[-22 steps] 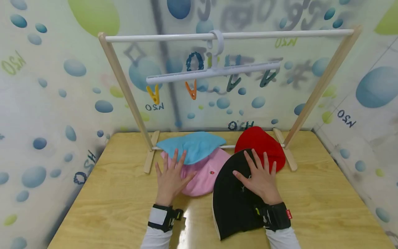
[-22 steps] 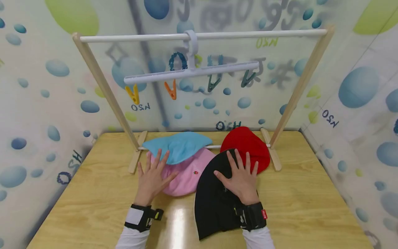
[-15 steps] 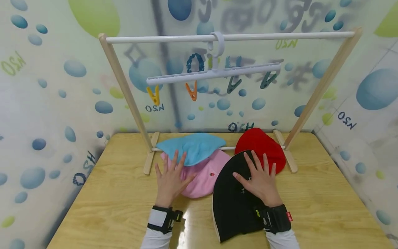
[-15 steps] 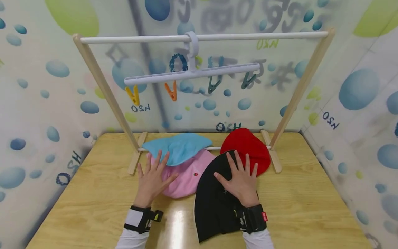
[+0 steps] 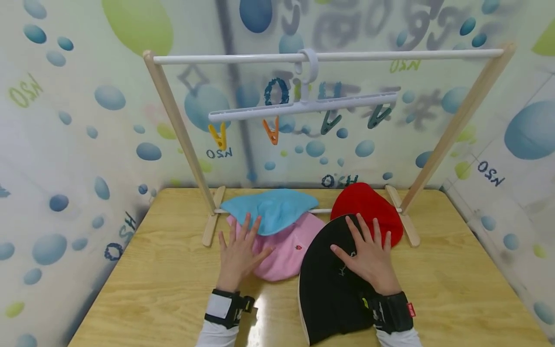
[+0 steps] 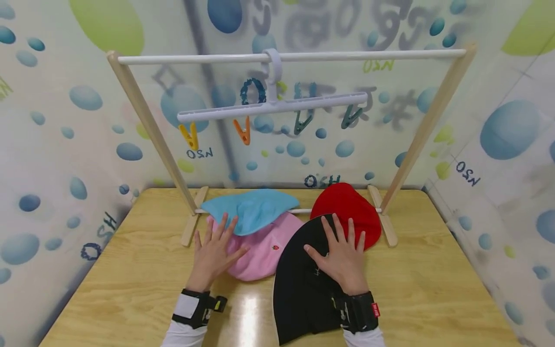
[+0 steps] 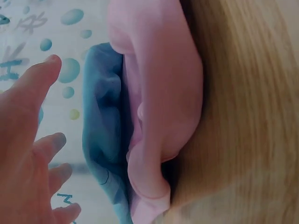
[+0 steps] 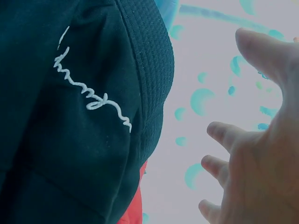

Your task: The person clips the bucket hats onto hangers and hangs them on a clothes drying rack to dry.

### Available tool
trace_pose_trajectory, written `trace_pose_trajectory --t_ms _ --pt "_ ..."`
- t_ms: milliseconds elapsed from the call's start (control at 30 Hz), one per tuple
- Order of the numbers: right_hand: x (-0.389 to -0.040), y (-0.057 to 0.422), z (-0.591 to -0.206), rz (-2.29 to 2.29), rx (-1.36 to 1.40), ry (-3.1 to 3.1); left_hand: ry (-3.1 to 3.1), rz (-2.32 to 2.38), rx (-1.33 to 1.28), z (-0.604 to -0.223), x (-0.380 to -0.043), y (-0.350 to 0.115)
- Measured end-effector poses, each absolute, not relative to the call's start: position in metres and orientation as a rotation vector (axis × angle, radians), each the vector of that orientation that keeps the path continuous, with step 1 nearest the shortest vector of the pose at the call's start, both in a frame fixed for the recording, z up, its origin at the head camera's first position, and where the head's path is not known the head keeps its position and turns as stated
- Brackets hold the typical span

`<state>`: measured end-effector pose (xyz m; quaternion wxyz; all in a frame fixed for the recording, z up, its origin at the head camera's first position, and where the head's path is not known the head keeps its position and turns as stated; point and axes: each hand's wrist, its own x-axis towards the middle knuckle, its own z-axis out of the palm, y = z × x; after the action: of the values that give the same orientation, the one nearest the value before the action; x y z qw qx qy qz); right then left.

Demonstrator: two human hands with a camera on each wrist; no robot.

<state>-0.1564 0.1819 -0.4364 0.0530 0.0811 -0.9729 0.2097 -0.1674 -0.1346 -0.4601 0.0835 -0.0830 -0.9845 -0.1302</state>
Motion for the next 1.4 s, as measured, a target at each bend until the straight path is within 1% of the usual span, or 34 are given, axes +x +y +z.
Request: trace_pose_trajectory --t_ms 233,500,1067,1400 --pt "-0.154 0.183 -0.436 0.703 0.344 -2.861 -2.970 -0.435 -0.272 -0.458 -0.170 -0.135" --pt "-0.159 0.177 -0.429 0.790 0.410 -2.736 -2.919 -0.440 -0.374 -0.457 -0.185 -0.139" --pt "-0.159 0.172 -0.431 0.881 0.447 -2.629 -2.901 -0.533 -0.454 -0.453 -0.217 -0.156" --pt "-0.158 0.170 -0.436 0.880 0.471 -2.581 -2.672 -0.574 -0.486 -0.447 -0.229 -0.157"
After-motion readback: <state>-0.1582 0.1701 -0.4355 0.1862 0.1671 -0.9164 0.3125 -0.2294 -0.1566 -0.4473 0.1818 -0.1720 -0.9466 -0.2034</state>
